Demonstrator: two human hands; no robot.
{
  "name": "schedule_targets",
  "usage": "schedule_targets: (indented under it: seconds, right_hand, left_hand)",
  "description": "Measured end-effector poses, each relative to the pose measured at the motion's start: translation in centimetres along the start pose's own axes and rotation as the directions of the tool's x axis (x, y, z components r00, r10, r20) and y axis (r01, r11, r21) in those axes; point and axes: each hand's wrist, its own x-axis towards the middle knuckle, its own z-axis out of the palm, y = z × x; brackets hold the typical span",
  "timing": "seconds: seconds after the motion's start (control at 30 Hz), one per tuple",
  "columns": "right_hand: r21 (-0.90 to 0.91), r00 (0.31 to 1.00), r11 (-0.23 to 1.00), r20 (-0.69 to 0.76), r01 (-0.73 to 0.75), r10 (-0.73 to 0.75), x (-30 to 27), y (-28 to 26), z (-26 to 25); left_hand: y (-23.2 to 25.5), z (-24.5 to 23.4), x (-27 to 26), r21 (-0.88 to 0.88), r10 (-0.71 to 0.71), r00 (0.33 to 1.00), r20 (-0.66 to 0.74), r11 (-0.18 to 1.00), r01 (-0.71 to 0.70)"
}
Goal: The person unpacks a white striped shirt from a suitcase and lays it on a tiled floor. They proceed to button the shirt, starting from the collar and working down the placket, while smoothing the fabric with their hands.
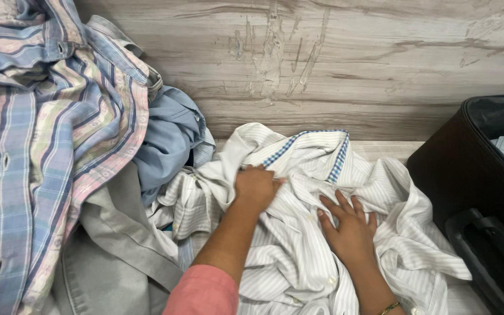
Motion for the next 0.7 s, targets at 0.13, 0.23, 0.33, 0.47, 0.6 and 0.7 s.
schedule_targets:
  seconds: [0.13, 0.23, 0.33, 0.47, 0.6, 0.7]
  right_hand:
    - [0.054, 0.998, 0.999, -0.056, 0.003, 0.000, 1.3, 2.0, 0.7]
    - [0.165, 0.982, 0.984, -0.188, 0.066, -0.034, 1.9, 2.7, 1.3]
    - [0.169, 0.974, 0.981, -0.221, 0.090, -0.052, 1.9, 2.4, 1.0]
    - [0.197, 0.955, 0.969, -0.283, 0.146, -0.086, 1.6, 1.2, 0.0]
    - [0.271, 0.964, 0.959, -0.267, 0.089, -0.014, 1.7, 1.2, -0.6]
    - [0.217, 0.952, 0.971, -0.304, 0.105, -0.035, 1.6, 1.1, -0.3]
  left_hand:
    - [-5.2, -0.4, 2.5, 0.095, -0.191, 0.980, -0.047, 0.976, 0.195]
    - [-5.6, -1.8, 4.7, 0.230, -0.191, 0.981, -0.016, 0.954, 0.189]
    - [-3.4, -2.8, 5.3, 0.163, -0.130, 0.981, -0.146, 0.975, 0.154]
    - [-0.2, -2.1, 5.5, -0.207, -0.361, 0.921, -0.145, 0.921, 0.329]
    - [2.5, 1.4, 5.4, -0.244, -0.286, 0.934, -0.214, 0.942, 0.232]
    - [3.7, 2.8, 4.8, -0.165, -0.082, 0.995, -0.052, 0.984, 0.072]
